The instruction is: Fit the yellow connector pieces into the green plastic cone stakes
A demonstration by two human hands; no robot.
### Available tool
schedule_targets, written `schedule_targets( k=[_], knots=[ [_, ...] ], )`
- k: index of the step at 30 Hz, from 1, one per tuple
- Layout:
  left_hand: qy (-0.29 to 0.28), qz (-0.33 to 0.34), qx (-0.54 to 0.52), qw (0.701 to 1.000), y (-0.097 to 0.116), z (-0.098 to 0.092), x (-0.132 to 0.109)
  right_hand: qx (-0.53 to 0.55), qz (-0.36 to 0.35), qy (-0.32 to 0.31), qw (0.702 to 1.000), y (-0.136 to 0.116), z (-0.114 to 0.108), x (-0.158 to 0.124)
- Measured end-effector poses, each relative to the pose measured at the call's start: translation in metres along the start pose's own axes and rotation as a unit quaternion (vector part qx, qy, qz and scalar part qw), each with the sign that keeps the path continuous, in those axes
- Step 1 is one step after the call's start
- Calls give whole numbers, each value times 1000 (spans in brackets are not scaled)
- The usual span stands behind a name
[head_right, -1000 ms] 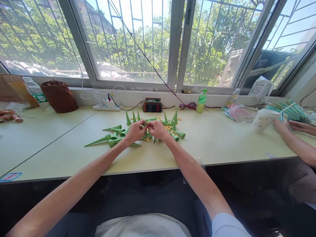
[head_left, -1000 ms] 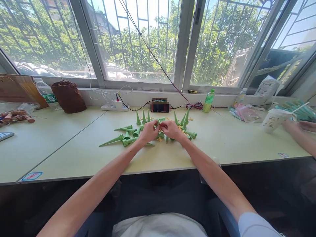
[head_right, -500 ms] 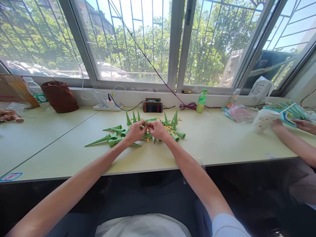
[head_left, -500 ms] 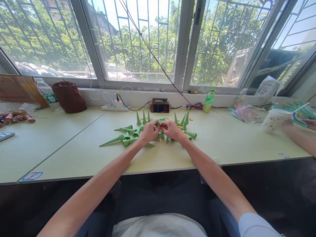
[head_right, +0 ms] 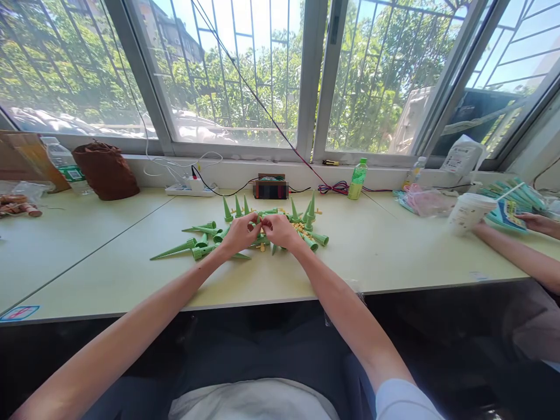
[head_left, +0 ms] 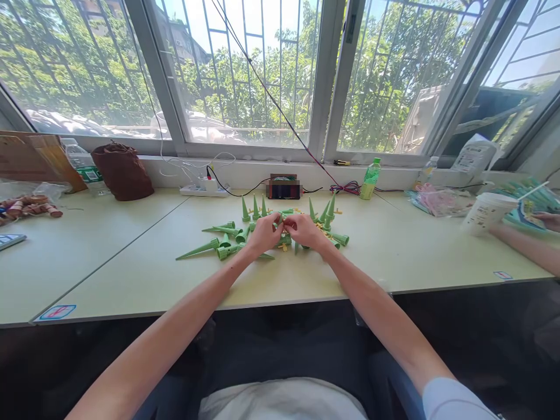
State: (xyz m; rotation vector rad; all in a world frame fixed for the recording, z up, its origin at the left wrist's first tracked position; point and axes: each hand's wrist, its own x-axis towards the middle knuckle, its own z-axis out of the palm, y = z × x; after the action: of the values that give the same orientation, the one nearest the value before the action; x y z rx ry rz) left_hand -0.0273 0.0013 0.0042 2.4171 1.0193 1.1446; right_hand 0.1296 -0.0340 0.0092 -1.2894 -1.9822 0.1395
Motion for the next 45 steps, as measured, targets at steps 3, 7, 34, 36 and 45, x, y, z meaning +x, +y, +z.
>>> schedule_targets(
  k=[3, 7, 34, 36, 45],
  knots=[
    [1, 0, 2, 1000, 1, 0, 0, 1, 2, -4, 1000, -1, -1, 0],
    [0, -2, 7, 1000, 4, -1, 1, 7, 1, -8, 1000, -2, -2, 0],
    [-26, -12, 12, 1000, 2, -2, 1, 1, -2, -16, 1000, -1, -1, -1],
    [-28, -8, 12, 1000, 1, -2, 1, -3, -3, -17, 1000, -2, -2, -1],
    [-37, -9, 19, 999, 5, -4, 0, -18, -3, -24, 1000, -6, -4, -1]
  ],
)
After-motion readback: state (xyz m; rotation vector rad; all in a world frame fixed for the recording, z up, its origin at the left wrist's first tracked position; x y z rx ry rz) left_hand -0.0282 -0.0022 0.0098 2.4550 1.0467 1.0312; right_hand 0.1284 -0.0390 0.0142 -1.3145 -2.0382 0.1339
